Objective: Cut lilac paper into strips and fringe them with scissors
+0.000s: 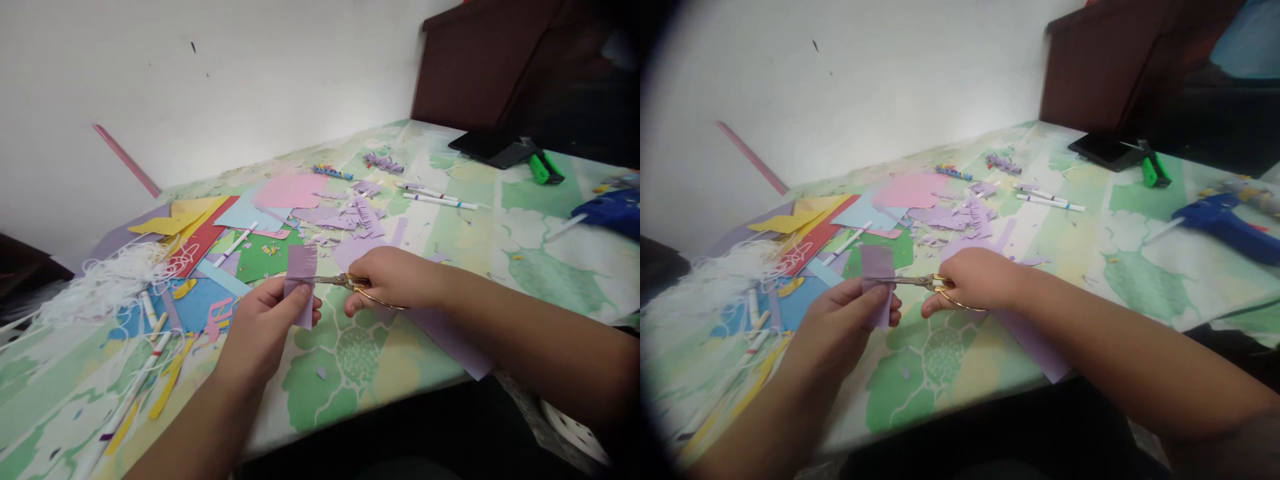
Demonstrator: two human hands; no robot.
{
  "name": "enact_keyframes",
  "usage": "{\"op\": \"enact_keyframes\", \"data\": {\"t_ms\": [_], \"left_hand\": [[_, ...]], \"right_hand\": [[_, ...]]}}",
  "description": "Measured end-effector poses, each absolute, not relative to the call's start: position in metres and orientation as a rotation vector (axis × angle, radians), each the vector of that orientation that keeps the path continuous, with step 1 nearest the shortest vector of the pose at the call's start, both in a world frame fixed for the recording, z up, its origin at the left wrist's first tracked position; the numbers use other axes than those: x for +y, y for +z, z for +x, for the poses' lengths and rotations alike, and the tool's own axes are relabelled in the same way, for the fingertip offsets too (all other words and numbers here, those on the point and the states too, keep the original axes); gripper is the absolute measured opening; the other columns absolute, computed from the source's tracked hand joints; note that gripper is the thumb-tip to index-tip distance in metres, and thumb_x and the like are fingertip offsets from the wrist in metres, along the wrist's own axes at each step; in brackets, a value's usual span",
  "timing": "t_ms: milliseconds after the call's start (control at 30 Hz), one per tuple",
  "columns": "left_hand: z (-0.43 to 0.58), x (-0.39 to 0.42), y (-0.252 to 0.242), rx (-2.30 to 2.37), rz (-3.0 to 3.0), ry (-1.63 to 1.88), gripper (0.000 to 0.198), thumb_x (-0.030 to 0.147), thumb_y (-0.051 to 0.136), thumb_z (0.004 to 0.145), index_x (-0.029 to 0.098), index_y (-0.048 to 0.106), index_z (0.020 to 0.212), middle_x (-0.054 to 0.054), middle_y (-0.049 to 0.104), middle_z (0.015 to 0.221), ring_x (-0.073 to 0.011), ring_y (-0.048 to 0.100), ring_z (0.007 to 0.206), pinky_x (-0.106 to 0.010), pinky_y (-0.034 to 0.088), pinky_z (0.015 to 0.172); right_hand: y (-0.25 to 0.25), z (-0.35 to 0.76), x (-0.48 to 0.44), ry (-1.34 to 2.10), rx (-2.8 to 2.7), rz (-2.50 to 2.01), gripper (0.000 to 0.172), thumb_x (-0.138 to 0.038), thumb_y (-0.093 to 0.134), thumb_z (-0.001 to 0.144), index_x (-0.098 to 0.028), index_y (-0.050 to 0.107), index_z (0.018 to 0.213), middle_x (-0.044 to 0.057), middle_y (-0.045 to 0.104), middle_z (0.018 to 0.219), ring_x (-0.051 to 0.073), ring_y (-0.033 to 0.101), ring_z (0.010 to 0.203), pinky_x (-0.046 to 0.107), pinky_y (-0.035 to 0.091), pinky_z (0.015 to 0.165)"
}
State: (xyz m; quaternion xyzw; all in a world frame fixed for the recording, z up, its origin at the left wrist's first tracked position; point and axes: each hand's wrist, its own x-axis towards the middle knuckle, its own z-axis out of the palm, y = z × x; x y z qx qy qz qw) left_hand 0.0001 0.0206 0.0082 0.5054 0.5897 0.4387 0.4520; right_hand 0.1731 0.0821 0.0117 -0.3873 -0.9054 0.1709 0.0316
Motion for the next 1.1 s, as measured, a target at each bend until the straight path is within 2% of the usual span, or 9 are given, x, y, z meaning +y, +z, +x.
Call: {"op": "enact_keyframes", "data": {"t_ms": [467, 800, 1100], "left_hand": [[0.001, 0.020, 0.018, 1.601, 1.382, 1.010, 0.018, 0.031, 0.052, 0.067, 0.018, 0.060, 0.059, 0.001, 0.061, 0.052, -0.0113, 0.054, 0.049, -0.023, 0.040, 0.052], [0.002, 0.020, 0.009, 1.565, 1.367, 1.057, 0.018, 0.033, 0.053, 0.067, 0.017, 0.061, 0.062, 0.000, 0.061, 0.053, -0.0107, 0.054, 0.050, -0.021, 0.040, 0.051], [0.000, 0.024, 0.002, 1.467, 1.263, 1.067, 0.019, 0.034, 0.053, 0.067, 0.017, 0.059, 0.064, 0.001, 0.060, 0.055, -0.0097, 0.053, 0.049, -0.022, 0.041, 0.050]], "right_hand": [[0.010, 0.175, 0.080, 0.693, -2.798, -1.154, 0.053, -0.067, 0.035, 0.061, -0.017, 0.050, 0.064, 0.000, 0.047, 0.052, 0.009, 0.038, 0.046, 0.021, 0.022, 0.043], [0.005, 0.173, 0.082, 0.475, -2.793, -1.171, 0.054, -0.070, 0.041, 0.053, -0.017, 0.050, 0.055, -0.002, 0.043, 0.045, 0.007, 0.032, 0.041, 0.020, 0.019, 0.040], [0.007, 0.173, 0.084, 0.395, -2.801, -1.227, 0.053, -0.069, 0.040, 0.056, -0.017, 0.050, 0.053, -0.002, 0.043, 0.045, 0.007, 0.031, 0.042, 0.021, 0.019, 0.041]]}}
